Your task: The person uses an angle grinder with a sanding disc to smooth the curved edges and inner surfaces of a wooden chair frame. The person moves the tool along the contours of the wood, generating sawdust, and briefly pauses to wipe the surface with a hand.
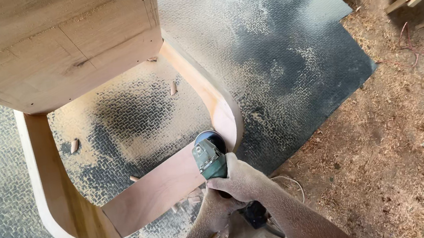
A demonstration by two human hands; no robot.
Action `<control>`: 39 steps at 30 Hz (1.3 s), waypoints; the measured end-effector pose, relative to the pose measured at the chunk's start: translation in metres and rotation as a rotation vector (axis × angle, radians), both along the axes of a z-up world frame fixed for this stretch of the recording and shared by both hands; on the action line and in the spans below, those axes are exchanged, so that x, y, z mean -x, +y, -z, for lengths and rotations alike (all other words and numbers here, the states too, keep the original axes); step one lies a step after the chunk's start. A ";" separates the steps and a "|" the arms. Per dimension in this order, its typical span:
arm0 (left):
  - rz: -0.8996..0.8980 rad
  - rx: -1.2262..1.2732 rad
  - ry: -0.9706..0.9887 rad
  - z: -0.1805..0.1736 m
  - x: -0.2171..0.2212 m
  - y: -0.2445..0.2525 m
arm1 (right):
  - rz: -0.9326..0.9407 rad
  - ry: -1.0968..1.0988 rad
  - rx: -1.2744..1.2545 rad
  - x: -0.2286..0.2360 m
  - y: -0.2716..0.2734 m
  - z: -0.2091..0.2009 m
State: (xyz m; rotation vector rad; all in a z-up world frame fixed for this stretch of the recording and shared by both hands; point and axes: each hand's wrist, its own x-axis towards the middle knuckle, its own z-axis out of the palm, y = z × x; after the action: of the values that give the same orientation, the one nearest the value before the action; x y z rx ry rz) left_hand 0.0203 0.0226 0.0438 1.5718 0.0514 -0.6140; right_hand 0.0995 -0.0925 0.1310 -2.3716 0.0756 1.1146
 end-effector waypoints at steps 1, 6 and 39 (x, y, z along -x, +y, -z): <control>-0.063 0.058 0.126 -0.011 0.004 0.001 | 0.004 0.021 -0.021 0.003 -0.001 0.003; -0.284 0.258 0.286 -0.052 0.014 0.001 | -0.026 0.074 -0.130 0.018 0.002 0.003; -0.055 0.187 0.330 0.016 0.041 0.005 | 0.028 0.136 -0.159 0.037 -0.006 0.031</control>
State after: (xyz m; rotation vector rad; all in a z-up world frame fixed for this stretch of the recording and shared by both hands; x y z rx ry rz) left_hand -0.0212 0.0278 0.0283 1.2735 0.2763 -0.8064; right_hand 0.0629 -0.0980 0.0997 -2.1479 0.0651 1.2205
